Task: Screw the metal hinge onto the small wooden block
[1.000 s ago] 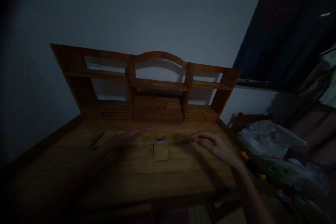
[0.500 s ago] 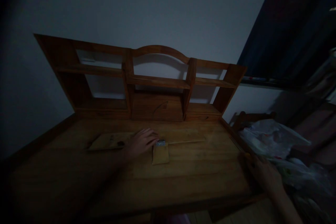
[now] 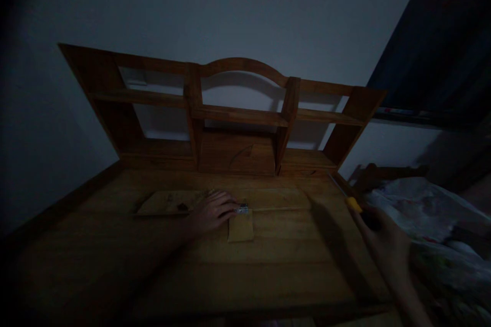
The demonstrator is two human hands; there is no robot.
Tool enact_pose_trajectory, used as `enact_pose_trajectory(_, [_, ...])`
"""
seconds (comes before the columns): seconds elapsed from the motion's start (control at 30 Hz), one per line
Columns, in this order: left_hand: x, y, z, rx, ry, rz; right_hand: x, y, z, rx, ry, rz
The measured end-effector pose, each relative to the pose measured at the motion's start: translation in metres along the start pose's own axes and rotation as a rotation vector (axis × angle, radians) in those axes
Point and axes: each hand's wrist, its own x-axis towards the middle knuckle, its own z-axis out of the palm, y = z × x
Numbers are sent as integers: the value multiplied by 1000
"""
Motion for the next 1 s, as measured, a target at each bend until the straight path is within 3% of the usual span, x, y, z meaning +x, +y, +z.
enact_pose_trajectory(0.07, [-1, -1, 2, 9, 12, 21, 18, -48, 17, 213, -7, 173])
enact_pose_trajectory(0.13, [-1, -1, 1, 34, 7, 34, 34, -92, 41, 422, -80, 259])
enact_pose_trajectory(0.23, [-1, 1, -3, 75, -17, 36, 43, -141, 86, 470, -155, 135])
enact_pose_trajectory(0.33, [-2, 2, -6, 105, -47, 23, 30, -167, 131, 458, -199, 37])
enact_pose_trajectory(0.47, [-3, -1, -2, 128, -63, 19, -1, -172, 164, 404, -259, -99])
enact_pose_trajectory(0.67, [2, 1, 0, 231, -120, 37, -11, -159, 164, 300, -382, -379])
enact_pose_trajectory(1.0, [15, 32, -12, 510, -206, 98, -13, -166, 165, 288, -357, -428])
